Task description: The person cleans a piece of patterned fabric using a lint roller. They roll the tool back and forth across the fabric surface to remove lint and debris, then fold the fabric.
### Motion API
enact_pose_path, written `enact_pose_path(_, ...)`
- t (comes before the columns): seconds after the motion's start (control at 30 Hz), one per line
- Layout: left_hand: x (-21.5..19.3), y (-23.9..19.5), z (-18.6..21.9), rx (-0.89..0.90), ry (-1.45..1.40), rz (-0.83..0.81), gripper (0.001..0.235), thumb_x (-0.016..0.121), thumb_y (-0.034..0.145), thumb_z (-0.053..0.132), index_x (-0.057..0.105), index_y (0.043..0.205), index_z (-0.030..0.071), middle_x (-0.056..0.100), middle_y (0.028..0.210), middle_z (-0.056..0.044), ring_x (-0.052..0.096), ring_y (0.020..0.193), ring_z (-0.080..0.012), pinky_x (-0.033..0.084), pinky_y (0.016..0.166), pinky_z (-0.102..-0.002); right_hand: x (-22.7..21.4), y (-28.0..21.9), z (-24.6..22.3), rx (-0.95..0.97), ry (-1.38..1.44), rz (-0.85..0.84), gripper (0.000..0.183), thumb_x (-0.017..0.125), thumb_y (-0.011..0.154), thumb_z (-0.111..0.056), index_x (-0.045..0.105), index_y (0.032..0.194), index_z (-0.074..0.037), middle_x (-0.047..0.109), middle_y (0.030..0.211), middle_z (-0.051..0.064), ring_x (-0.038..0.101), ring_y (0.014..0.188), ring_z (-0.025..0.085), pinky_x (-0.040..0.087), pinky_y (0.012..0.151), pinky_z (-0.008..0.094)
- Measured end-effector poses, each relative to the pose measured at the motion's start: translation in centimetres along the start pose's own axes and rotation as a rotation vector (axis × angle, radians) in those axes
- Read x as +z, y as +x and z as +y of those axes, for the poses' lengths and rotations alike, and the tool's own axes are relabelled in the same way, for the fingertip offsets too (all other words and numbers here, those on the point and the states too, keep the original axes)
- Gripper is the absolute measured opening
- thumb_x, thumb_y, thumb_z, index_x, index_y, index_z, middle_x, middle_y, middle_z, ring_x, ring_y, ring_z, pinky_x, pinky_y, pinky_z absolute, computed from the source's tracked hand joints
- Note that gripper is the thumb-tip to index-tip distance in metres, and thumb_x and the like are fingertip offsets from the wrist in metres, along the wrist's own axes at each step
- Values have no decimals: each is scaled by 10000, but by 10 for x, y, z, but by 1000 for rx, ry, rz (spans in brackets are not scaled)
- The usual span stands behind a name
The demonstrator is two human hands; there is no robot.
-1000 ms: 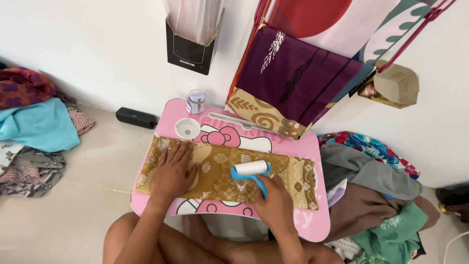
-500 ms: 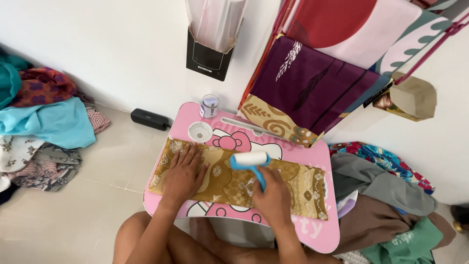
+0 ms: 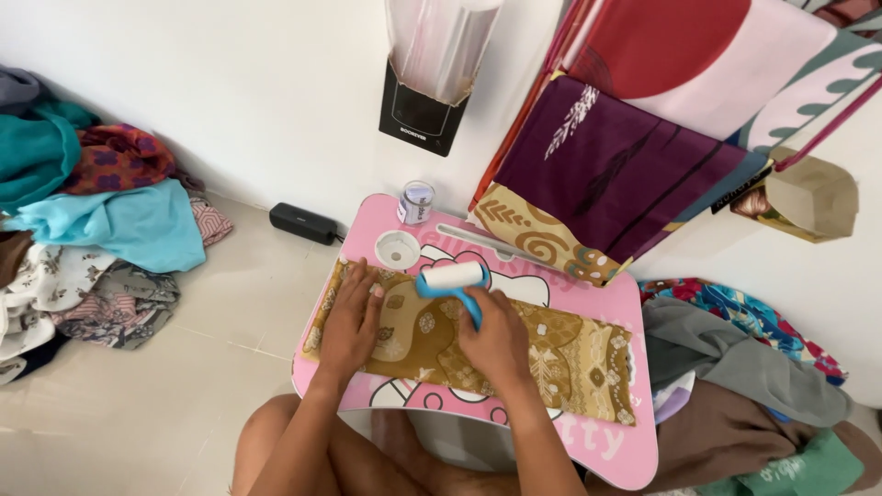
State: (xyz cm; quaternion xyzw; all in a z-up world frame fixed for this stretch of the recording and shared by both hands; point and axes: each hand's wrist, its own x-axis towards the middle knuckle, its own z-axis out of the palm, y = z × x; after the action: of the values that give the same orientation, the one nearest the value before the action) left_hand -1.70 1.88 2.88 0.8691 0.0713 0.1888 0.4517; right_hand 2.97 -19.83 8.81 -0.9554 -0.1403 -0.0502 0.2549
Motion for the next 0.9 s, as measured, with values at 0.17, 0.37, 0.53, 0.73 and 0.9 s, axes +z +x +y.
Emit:
enact_pose_path(0.17,-17,-2,15,-183,-292,60,510,368,1100,369,559,1466,69,419,1630,-143,337,1526,-329,265,1258,-463,7,-43,-17,-38,-28,-56,372,679,859,-259,716,1228,-229,676,1020,93,721,969,385,601,782,512)
enact_pose_path(0.37,-31,-6,28,-273,-577,191,514,328,1119,336,542,1471,28,427,1617,-180,339,1512,-385,284,1244,-506,35,2,-25,-149,-6,-28,360,638,893,-206,689,1247,-165,670,1072,105,713,1022,369,595,811,483)
enact_pose_path(0.53,-35,-4,29,-308,-600,188,515,335,1119,350,546,1473,40,445,1609,-162,350,1509,-367,297,1243,-496,22,33,-18,-267,-13,-50,365,647,896,-176,688,1258,-192,661,1021,64,714,997,342,581,810,470)
enact_pose_path(0.73,-28,2,24,-334,-486,155,534,332,1123,395,609,1413,41,487,1573,-178,383,1489,-386,286,1245,-514,-39,26,-14,-554,118,-199,227,651,906,-63,779,1065,-163,734,974,71,710,984,351,483,912,468)
enact_pose_path(0.9,-14,8,11,-340,-305,98,562,335,1117,457,640,1389,72,505,1564,-152,410,1481,-350,284,1251,-487,-68,35,45,-629,139,-189,257,702,819,-5,796,1008,-152,779,980,107,714,980,408,507,904,535)
